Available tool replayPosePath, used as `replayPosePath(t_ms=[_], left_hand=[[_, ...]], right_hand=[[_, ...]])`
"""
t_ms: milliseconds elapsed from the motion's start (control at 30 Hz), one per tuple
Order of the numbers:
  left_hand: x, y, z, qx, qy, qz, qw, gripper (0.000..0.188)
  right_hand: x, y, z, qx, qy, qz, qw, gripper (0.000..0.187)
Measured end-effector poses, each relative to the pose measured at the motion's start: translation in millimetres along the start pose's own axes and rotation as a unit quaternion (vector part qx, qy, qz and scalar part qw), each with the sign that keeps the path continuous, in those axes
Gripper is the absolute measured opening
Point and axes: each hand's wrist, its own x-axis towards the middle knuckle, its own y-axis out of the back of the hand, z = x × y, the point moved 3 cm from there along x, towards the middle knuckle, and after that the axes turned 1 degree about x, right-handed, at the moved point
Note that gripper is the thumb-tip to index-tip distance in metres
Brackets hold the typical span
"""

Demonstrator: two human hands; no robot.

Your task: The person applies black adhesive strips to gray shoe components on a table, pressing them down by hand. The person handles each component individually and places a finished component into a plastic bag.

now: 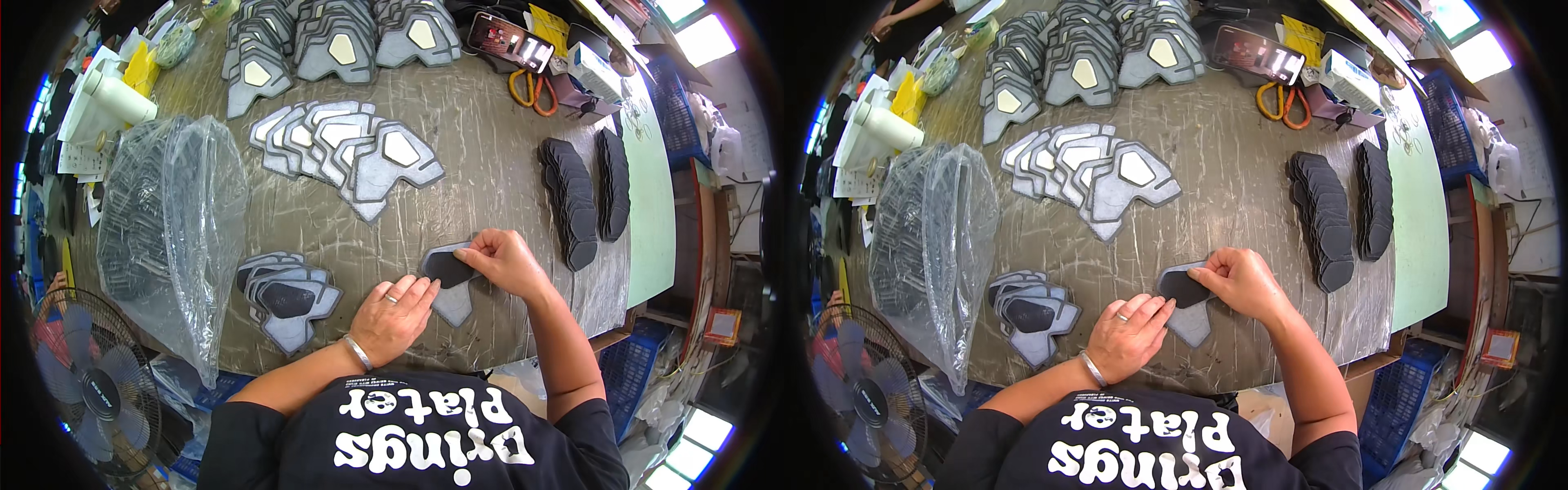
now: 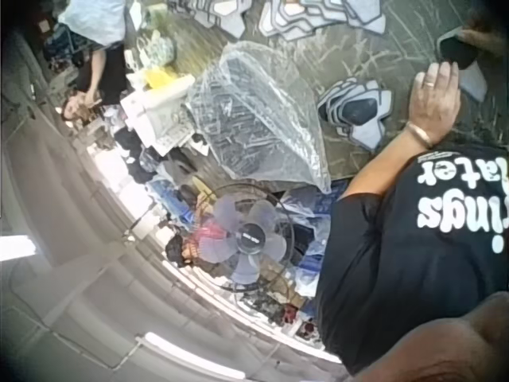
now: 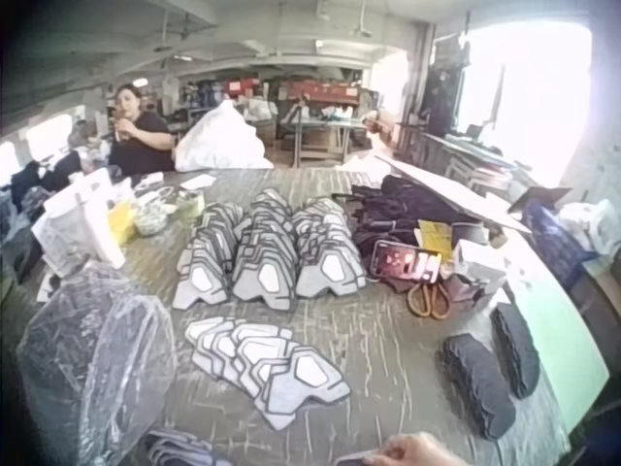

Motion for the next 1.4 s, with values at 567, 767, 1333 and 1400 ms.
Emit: replayPosePath(t_ms=[567,767,1333,1400], left_hand=[[12,-4,3,0.039,0.002,-0.018,0.999,0.058],[17,-9,0,0.045,-0.008,-0.038,0.998,0.060],[14,-3,-4,0.026,0.000,-0.003,1.000,0.059],[12,1,-5,0.018,-0.003,-0.007,1.000,0.058]], right_hand=[[-7,0,0,-0.112,0.016,0.081,0.990,0.037],[-32,-12,-2,-0.240,0.149,0.209,0.936,0.022],[-72,-41,25,-0.348,0.234,0.145,0.896,0.048],[-76,-41,26,-0.358,0.255,0.145,0.887,0.047]])
